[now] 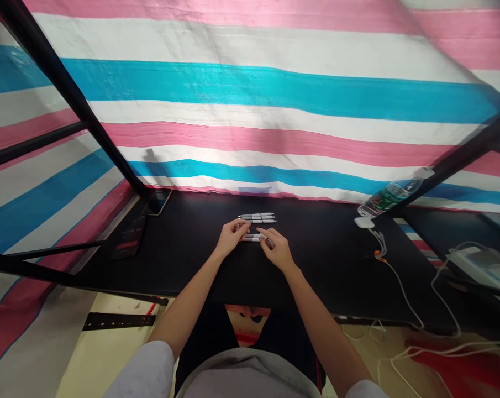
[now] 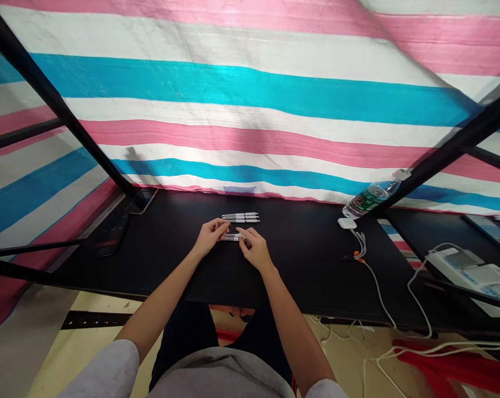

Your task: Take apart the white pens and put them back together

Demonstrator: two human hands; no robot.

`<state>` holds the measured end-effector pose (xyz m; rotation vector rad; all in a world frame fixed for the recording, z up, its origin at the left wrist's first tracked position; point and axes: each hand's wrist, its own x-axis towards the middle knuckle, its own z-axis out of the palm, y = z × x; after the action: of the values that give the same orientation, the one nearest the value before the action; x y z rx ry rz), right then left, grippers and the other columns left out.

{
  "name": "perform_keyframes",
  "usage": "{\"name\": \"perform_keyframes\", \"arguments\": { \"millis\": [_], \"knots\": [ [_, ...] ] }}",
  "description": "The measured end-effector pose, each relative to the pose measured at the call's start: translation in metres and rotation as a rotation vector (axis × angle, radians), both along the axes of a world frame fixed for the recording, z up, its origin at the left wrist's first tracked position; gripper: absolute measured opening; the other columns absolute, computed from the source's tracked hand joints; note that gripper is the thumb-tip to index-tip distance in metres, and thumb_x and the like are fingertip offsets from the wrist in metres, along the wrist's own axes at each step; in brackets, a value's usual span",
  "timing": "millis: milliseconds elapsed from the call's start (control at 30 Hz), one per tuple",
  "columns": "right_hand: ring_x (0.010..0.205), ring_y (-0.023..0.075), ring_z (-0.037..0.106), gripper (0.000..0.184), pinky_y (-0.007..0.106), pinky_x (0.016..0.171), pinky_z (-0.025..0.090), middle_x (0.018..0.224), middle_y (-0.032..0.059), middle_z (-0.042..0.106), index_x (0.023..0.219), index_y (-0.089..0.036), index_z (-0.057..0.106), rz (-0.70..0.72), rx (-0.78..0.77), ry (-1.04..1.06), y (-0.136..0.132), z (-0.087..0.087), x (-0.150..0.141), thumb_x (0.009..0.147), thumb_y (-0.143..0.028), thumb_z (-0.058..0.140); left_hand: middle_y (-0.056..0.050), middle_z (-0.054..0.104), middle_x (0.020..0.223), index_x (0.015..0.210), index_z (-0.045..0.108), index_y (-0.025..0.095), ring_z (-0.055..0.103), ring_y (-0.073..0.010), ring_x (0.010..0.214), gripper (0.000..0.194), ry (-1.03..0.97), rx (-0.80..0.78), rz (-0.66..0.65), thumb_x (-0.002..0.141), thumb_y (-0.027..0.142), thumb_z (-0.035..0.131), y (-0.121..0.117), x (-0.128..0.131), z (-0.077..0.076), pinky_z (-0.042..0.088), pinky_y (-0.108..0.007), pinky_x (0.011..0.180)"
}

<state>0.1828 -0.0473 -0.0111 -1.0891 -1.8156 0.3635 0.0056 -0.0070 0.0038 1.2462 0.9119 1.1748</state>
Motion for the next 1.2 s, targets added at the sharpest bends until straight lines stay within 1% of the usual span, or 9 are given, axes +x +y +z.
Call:
{"name": "perform_keyframes", "arguments": {
  "millis": [100, 200, 367, 533, 700, 833, 967, 1100, 1200],
  "knots": [
    [0.061, 0.0109, 0.052, 0.030, 0.025, 0.060, 0.048, 0.082, 0.0019, 0.058, 0.116, -0.023, 0.066, -0.014, -0.049, 0.050, 0.002, 0.003, 0.005, 0.091, -0.026, 0.050, 0.000, 0.056, 0.068, 0.084, 0.063, 0.015, 0.041, -0.0046, 0.047, 0.033, -0.142, -0.021, 0.133, 0.073, 0.045, 0.072, 0.005, -0.004, 0.000, 0.024, -0.018, 0.040],
    [0.064, 0.0124, 0.055, 0.030, 0.026, 0.061, 0.049, 0.079, 0.0014, 0.059, 0.112, -0.021, 0.066, -0.057, -0.158, 0.242, 0.006, 0.002, 0.010, 0.086, -0.032, 0.057, 0.000, 0.055, 0.069, 0.083, 0.061, 0.015, 0.041, -0.0040, 0.048, 0.035, -0.254, -0.067, 0.230, 0.071, 0.045, 0.074, 0.010, -0.009, 0.000, 0.022, -0.017, 0.039],
    [0.052, 0.0094, 0.047, 0.032, 0.020, 0.039, 0.035, 0.074, 0.0014, 0.062, 0.099, -0.019, 0.062, 0.020, -0.452, 0.709, 0.015, -0.002, 0.016, 0.080, -0.044, 0.065, 0.001, 0.054, 0.070, 0.081, 0.060, 0.015, 0.041, -0.0036, 0.049, 0.035, -0.276, -0.105, 0.210, 0.071, 0.045, 0.074, 0.013, -0.012, -0.003, 0.022, -0.016, 0.039],
    [0.046, 0.0079, 0.041, 0.039, 0.019, 0.035, 0.028, 0.069, -0.0003, 0.058, 0.103, -0.021, 0.064, 0.081, -0.547, 0.899, 0.019, -0.004, 0.020, 0.082, -0.053, 0.060, 0.001, 0.053, 0.069, 0.079, 0.059, 0.015, 0.040, -0.0037, 0.048, 0.035, -0.260, -0.101, 0.192, 0.071, 0.046, 0.074, 0.011, -0.008, -0.004, 0.022, -0.017, 0.039],
    [0.044, 0.0065, 0.037, 0.040, 0.018, 0.035, 0.027, 0.065, -0.0028, 0.053, 0.105, -0.022, 0.063, 0.105, -0.573, 0.887, 0.020, -0.007, 0.023, 0.083, -0.055, 0.058, 0.001, 0.053, 0.069, 0.079, 0.059, 0.015, 0.040, -0.0035, 0.049, 0.035, -0.276, -0.104, 0.189, 0.071, 0.045, 0.075, 0.011, -0.009, -0.002, 0.021, -0.017, 0.039],
    [0.049, 0.0089, 0.045, 0.033, 0.022, 0.041, 0.037, 0.067, -0.0028, 0.054, 0.097, -0.023, 0.061, 0.065, -0.488, 0.833, 0.022, -0.011, 0.023, 0.081, -0.051, 0.063, 0.001, 0.053, 0.068, 0.079, 0.059, 0.015, 0.040, -0.0036, 0.049, 0.034, -0.276, -0.103, 0.183, 0.071, 0.044, 0.075, 0.010, -0.010, -0.001, 0.021, -0.017, 0.039],
    [0.067, 0.0127, 0.056, 0.027, 0.027, 0.062, 0.049, 0.074, -0.0011, 0.057, 0.087, -0.022, 0.057, 0.003, -0.298, 0.732, 0.022, -0.011, 0.025, 0.076, -0.042, 0.072, 0.001, 0.053, 0.068, 0.079, 0.059, 0.015, 0.040, -0.0036, 0.048, 0.034, -0.273, -0.106, 0.183, 0.071, 0.044, 0.075, 0.010, -0.009, -0.002, 0.021, -0.017, 0.039],
    [0.086, 0.0188, 0.063, 0.025, 0.034, 0.076, 0.052, 0.090, 0.0047, 0.066, 0.088, -0.023, 0.055, 0.007, -0.248, 0.626, 0.020, -0.007, 0.027, 0.079, -0.040, 0.069, 0.001, 0.054, 0.068, 0.080, 0.059, 0.015, 0.041, -0.0037, 0.048, 0.034, -0.280, -0.110, 0.186, 0.071, 0.044, 0.075, 0.011, -0.009, -0.002, 0.022, -0.017, 0.039],
    [0.107, 0.0237, 0.063, 0.023, 0.041, 0.089, 0.050, 0.100, 0.0082, 0.069, 0.089, -0.023, 0.052, 0.044, -0.202, 0.602, 0.016, -0.002, 0.026, 0.082, -0.040, 0.066, 0.002, 0.054, 0.066, 0.080, 0.059, 0.015, 0.041, -0.0038, 0.047, 0.034, -0.287, -0.112, 0.186, 0.071, 0.043, 0.075, 0.010, -0.009, -0.002, 0.021, -0.017, 0.039]
  ]
}}
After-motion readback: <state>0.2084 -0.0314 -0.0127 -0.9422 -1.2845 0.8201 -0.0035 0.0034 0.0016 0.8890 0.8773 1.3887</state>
